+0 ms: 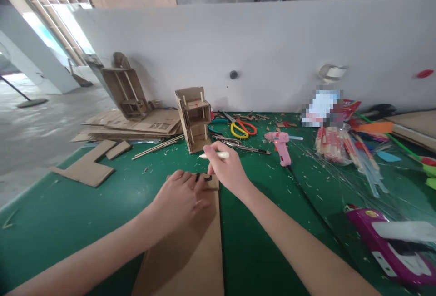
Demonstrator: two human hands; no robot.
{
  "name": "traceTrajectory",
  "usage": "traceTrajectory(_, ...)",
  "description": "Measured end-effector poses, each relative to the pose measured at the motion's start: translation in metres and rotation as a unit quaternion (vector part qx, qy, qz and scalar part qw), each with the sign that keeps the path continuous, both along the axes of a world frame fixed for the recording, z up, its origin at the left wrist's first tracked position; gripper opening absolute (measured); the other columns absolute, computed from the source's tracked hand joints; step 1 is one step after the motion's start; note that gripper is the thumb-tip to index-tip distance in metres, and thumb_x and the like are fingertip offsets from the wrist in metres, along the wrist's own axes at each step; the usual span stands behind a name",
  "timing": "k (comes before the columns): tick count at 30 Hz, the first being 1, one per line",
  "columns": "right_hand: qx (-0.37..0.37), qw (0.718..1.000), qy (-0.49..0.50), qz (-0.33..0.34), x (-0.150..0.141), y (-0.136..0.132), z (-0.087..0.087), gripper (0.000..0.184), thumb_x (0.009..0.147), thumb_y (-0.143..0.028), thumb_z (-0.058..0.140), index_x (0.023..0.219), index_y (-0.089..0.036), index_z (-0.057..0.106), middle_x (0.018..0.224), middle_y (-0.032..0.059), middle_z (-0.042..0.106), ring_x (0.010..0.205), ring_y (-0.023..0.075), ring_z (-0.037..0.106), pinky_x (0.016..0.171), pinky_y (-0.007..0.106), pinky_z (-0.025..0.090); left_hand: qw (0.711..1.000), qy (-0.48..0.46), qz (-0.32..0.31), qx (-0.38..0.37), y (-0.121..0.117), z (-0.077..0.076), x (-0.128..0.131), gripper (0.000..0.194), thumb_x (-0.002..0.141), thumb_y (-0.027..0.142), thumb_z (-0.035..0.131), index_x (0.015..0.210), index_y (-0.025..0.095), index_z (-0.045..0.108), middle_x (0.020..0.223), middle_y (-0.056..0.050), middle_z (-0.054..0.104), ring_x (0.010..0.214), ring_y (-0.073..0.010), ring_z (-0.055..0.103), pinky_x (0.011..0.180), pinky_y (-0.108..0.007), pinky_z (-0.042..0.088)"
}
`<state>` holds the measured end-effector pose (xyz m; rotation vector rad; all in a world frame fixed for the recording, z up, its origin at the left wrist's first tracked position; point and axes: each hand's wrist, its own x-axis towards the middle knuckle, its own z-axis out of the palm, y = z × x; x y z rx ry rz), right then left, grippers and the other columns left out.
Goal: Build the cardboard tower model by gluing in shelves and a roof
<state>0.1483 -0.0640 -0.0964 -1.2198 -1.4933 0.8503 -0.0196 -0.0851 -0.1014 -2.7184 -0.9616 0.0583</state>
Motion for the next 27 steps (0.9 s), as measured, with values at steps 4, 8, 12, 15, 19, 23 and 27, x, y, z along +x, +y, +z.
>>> traceTrajectory(4,-0.098,0.99,0.035,0.095,-0.019,0.025,0.003,0.036,0.093,-0.055,0.044,0.091,-0.022,0.055,0.061,-0.0014,0.062,0.05,0.0133,0.059,0.044,0.022,0.042,0.999,-0.003,0.05,0.003,-0.011,-0.002,0.017,0.06,0.091,0.059,0.042,0.119,0.01,0.063,0.091,-0.019,0.069,0.091,-0.0338,0.061,0.074,-0.043,0.042)
traceTrajectory(8,-0.072,0.98,-0.123,0.14,-0.027,0.034,0.005,0.037,0.089,-0.048,0.055,0.067,-0.019,0.057,0.052,-0.0021,0.056,0.044,0.0104,0.053,0.046,0.022,0.038,0.995,0.004,0.1,-0.022,-0.023,-0.007,0.037,0.071,0.091,0.063,0.038,0.119,0.004,0.065,0.107,-0.026,0.067,0.099,-0.0371,0.061,0.078,-0.044,0.046)
traceTrajectory(12,-0.079,0.975,-0.156,0.139,-0.031,0.033,0.004,0.03,0.093,-0.034,0.047,0.069,-0.019,0.057,0.045,-0.0052,0.05,0.041,0.0097,0.051,0.048,0.021,0.038,0.988,0.03,0.151,-0.028,-0.031,-0.012,0.055,0.098,0.08,0.077,0.041,0.134,-0.004,0.052,0.12,-0.037,0.06,0.109,-0.0476,0.058,0.083,-0.052,0.048)
traceTrajectory(15,-0.059,0.969,-0.194,0.14,-0.033,0.031,0.002,0.029,0.091,-0.031,0.047,0.064,-0.02,0.052,0.05,-0.0033,0.055,0.046,0.0099,0.051,0.05,0.022,0.035,0.986,0.039,0.151,-0.062,-0.032,-0.01,0.062,0.107,0.079,0.081,0.032,0.135,-0.009,0.048,0.121,-0.041,0.056,0.11,-0.0523,0.057,0.083,-0.054,0.048)
traceTrajectory(19,-0.008,0.959,-0.247,0.137,-0.033,0.031,-0.002,0.036,0.092,-0.033,0.047,0.058,-0.02,0.046,0.055,-0.0011,0.055,0.052,0.0109,0.052,0.051,0.023,0.031,0.983,0.049,0.16,-0.076,-0.031,-0.006,0.066,0.112,0.078,0.082,0.03,0.13,-0.015,0.05,0.114,-0.045,0.057,0.106,-0.0554,0.057,0.08,-0.056,0.049)
traceTrajectory(23,-0.016,0.958,-0.252,0.135,-0.032,0.032,-0.007,0.036,0.092,-0.034,0.047,0.059,-0.021,0.045,0.053,-0.0023,0.052,0.049,0.0105,0.048,0.049,0.024,0.029,0.983,0.043,0.161,-0.072,-0.032,-0.007,0.067,0.111,0.077,0.083,0.03,0.128,-0.012,0.055,0.114,-0.043,0.058,0.107,-0.055,0.057,0.08,-0.056,0.049)
traceTrajectory(27,-0.008,0.956,-0.265,0.127,-0.032,0.034,-0.01,0.036,0.091,-0.037,0.049,0.059,-0.021,0.045,0.054,-0.0028,0.051,0.05,0.01,0.042,0.049,0.024,0.027,0.983,0.035,0.168,-0.069,-0.032,-0.01,0.067,0.108,0.077,0.082,0.034,0.126,-0.011,0.056,0.116,-0.043,0.058,0.109,-0.0551,0.056,0.082,-0.058,0.048)
